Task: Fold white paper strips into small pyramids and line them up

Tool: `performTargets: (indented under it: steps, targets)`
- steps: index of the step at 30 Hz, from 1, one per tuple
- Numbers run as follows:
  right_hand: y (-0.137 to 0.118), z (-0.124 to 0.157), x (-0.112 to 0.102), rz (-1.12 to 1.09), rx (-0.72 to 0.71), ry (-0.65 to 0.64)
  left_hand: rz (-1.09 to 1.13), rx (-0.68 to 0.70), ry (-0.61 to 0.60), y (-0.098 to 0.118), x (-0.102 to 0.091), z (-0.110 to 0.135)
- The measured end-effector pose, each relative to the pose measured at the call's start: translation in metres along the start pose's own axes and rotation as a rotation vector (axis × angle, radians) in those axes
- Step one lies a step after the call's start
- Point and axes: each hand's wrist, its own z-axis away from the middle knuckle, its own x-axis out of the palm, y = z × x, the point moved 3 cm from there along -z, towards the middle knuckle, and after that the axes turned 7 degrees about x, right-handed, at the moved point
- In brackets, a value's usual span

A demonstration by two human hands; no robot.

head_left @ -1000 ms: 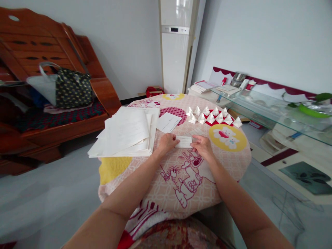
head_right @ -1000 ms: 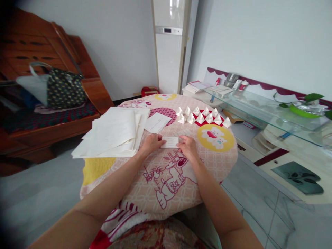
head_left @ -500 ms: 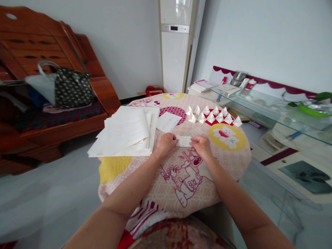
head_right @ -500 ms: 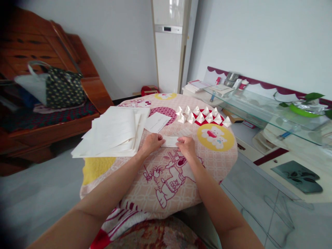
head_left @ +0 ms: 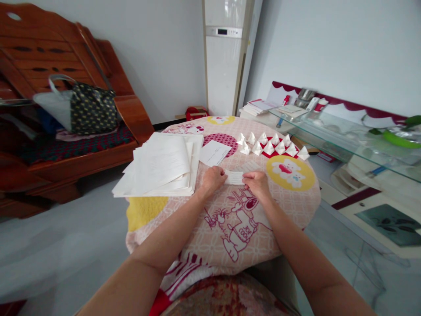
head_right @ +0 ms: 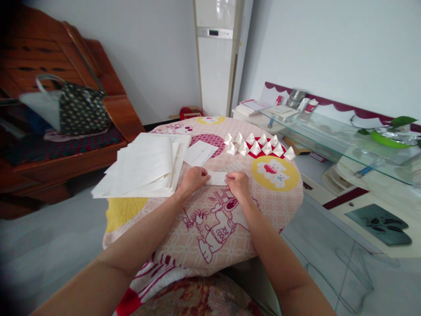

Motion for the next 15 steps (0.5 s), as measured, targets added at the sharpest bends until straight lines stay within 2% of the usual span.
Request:
performTargets:
  steps: [15]
  targets:
    - [-0.0017, -0.0006, 0.0038, 0.034, -0.050, 0.023, -0.018, 0.008, -0.013, 0.0007, 0.0012, -0.0032]
